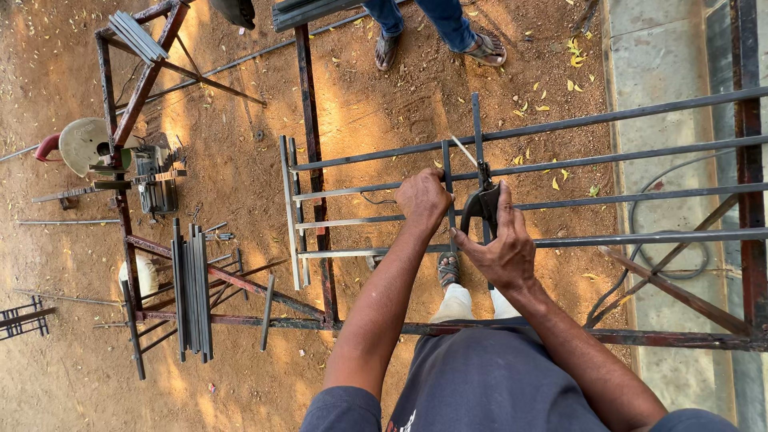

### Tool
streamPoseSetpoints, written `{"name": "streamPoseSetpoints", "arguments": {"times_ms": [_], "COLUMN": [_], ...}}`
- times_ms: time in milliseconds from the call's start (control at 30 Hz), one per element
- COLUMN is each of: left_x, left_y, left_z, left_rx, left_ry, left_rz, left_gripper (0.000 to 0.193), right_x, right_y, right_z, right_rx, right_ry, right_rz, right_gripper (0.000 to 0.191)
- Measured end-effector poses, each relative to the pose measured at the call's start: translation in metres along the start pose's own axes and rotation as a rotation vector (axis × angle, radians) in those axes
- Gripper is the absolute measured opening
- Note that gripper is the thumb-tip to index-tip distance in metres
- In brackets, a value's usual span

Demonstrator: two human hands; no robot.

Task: The person uses a tape measure to check dimensions on a metal frame and then uses a welding tool to secure a crossbar into place.

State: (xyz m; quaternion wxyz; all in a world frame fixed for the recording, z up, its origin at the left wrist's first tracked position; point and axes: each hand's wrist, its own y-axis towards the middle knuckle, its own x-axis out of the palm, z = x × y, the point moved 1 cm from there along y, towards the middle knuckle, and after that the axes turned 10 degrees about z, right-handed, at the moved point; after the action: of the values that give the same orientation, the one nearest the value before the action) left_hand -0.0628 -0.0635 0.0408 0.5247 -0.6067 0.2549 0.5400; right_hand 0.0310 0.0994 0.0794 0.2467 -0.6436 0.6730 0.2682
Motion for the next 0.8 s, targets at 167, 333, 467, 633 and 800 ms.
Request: {"name": "streamPoseSetpoints", "arguments": {"times_ms": [167,333,467,633,800], "left_x": [0.0022,0.0025,0.0047,0.0058,0.0025], "left_y": [0.0007,0.0017,0.0009,-0.0003,0.0019], "left_z": [-0.0009,-0.0016,-0.0031,-0.0042,-0.0038], "left_rx": [0.016,0.027,0.035,0.058,0.037], "left_ry": [-0.011,-0.004,0.008,-0.007,0.002], "left_rz": [0.037,0.032,0.041,0.089,0.07], "left_gripper": [0.037,0.034,0.033,0.034,0.031], "right_x": [-0.0004,-0.0017,-0.0015,-0.0014,-0.0027], "right_y": [0.0012,0.0016,-0.0012,-0.0012,0.0006], "right_z": [0.0002,0.0009,0.001,-0.0007,-0.0016], "right_rx": [-0.023,-0.054,-0.089,-0.091,-0.056], "right_ry": [-0.035,-0.03,-0.047,-0.141,-0.15], "right_rz": [-0.03,-0.014,0.027,0.001,-0.038], "right_gripper": [0.117,0.118,0.118,0.117,0.118]}}
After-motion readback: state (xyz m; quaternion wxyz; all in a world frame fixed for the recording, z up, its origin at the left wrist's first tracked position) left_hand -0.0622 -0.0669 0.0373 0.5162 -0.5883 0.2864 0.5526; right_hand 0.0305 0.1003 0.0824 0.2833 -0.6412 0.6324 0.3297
